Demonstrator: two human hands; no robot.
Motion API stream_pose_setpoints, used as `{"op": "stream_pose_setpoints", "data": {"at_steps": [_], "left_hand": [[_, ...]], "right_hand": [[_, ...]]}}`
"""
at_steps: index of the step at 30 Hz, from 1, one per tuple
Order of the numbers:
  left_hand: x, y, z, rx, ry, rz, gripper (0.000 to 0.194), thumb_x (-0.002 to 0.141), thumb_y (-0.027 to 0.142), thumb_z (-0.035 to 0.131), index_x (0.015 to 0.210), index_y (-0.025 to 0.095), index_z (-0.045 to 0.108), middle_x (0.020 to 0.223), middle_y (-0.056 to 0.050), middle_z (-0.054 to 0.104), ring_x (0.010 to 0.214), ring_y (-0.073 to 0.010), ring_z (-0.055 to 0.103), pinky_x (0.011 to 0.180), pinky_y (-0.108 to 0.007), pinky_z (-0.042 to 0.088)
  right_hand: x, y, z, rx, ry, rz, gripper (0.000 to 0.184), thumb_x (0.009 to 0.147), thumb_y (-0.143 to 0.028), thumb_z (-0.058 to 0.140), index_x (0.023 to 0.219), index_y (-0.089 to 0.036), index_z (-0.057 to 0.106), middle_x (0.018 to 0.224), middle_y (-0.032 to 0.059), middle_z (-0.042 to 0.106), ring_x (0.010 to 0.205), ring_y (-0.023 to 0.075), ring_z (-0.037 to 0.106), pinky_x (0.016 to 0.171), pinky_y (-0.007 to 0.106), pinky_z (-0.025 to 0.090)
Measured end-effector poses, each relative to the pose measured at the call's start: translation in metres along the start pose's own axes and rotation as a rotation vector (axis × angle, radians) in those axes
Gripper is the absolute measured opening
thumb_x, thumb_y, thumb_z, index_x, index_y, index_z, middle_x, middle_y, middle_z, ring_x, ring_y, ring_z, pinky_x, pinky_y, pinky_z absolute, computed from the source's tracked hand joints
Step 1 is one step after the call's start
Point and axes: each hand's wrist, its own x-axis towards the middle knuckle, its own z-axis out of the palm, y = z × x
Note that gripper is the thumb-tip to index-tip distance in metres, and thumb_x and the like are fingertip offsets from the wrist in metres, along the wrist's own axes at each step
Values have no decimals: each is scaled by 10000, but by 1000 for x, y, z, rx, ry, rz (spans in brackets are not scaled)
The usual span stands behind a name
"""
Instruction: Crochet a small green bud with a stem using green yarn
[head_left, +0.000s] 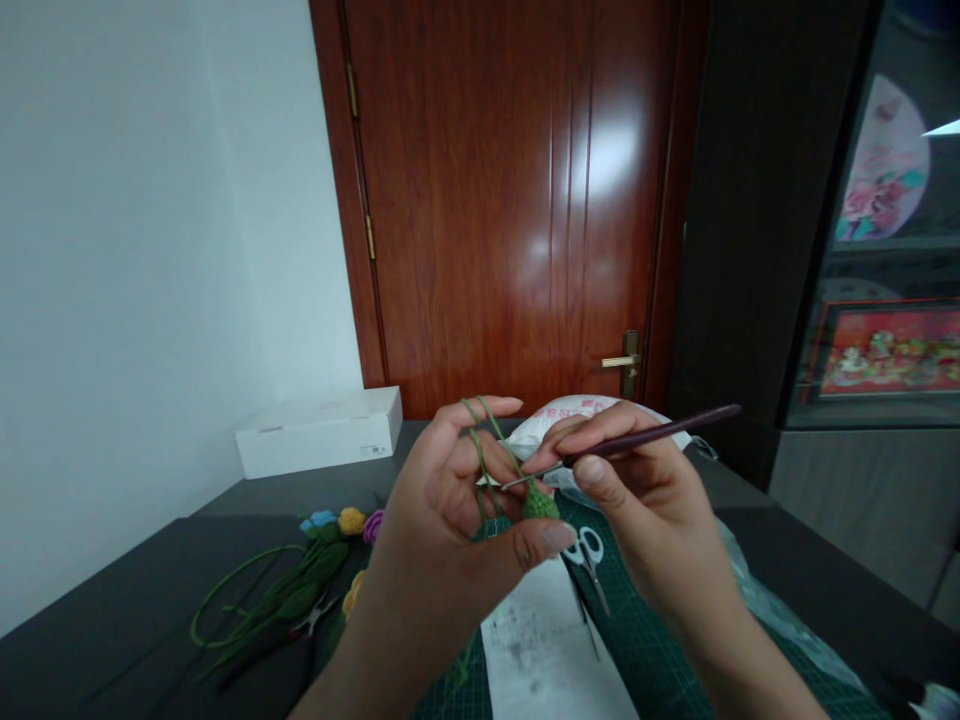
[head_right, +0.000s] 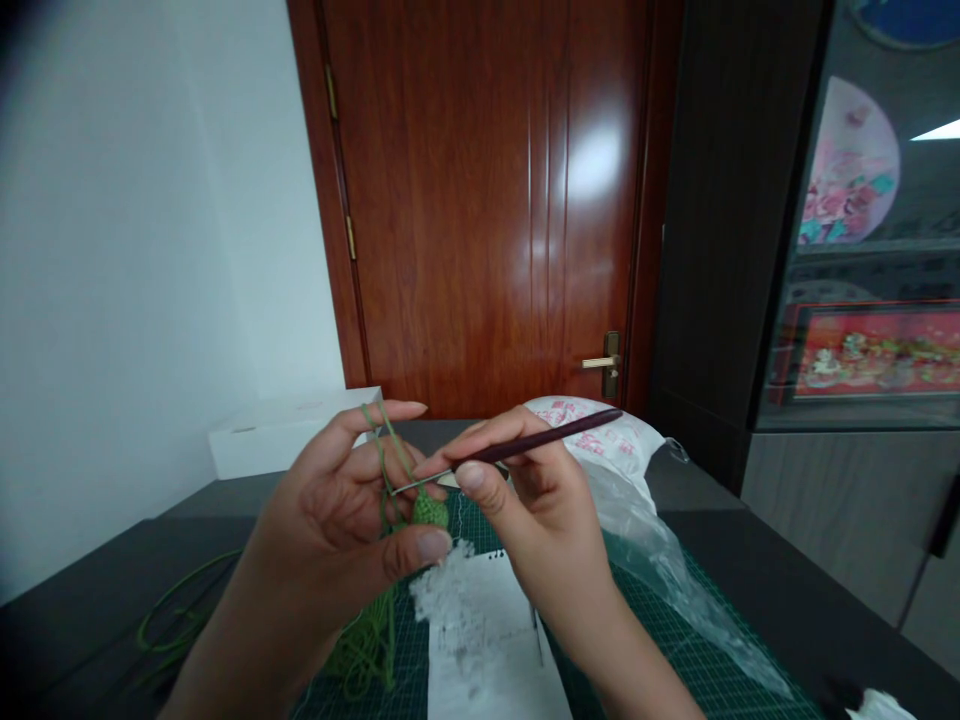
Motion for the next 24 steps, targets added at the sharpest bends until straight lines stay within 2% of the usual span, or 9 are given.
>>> {"op": "stream_pose_setpoints", "data": {"at_steps": [6,11,15,21,24], "left_hand": [[0,4,3,-19,49,-35,735,614,0,900,1251,200,593,767,40,676,730,-121,679,670,-184,571],[-3,11,9,-23,152,-79,712,601,15,912,1223,175,605,748,50,654,698,-113,657,644,-185,555],[-3,12,10,-50,146,-95,689,592,30,919,1190,181,613,750,55,652,676,-117,644,636,-213,569],[1,1,1,-81,74,-80,699,576,32,917,1186,193,616,734,63,640,650,-125,637,575,-225,585],[-1,-1,2,23,122,-31,713,590,23,903,1216,194,606,764,55,656,655,-115,642,581,-203,570]], "right_hand": [[-5,8,8,100,60,-64,23,1000,-260,638,996,-251,658,910,-13,746,889,135,721,826,276,563],[-5,8,7,239,48,27,52,1024,-295,592,990,-262,613,911,-1,759,876,147,705,817,292,546],[-2,6,8,323,14,56,72,1028,-309,576,976,-265,598,883,-3,760,831,156,691,817,315,535],[4,7,5,289,-36,18,85,1023,-326,580,961,-269,591,847,-3,746,827,179,686,809,343,530],[3,5,3,198,-34,-49,58,1026,-274,572,980,-270,606,871,4,748,847,186,699,808,355,537]]}}
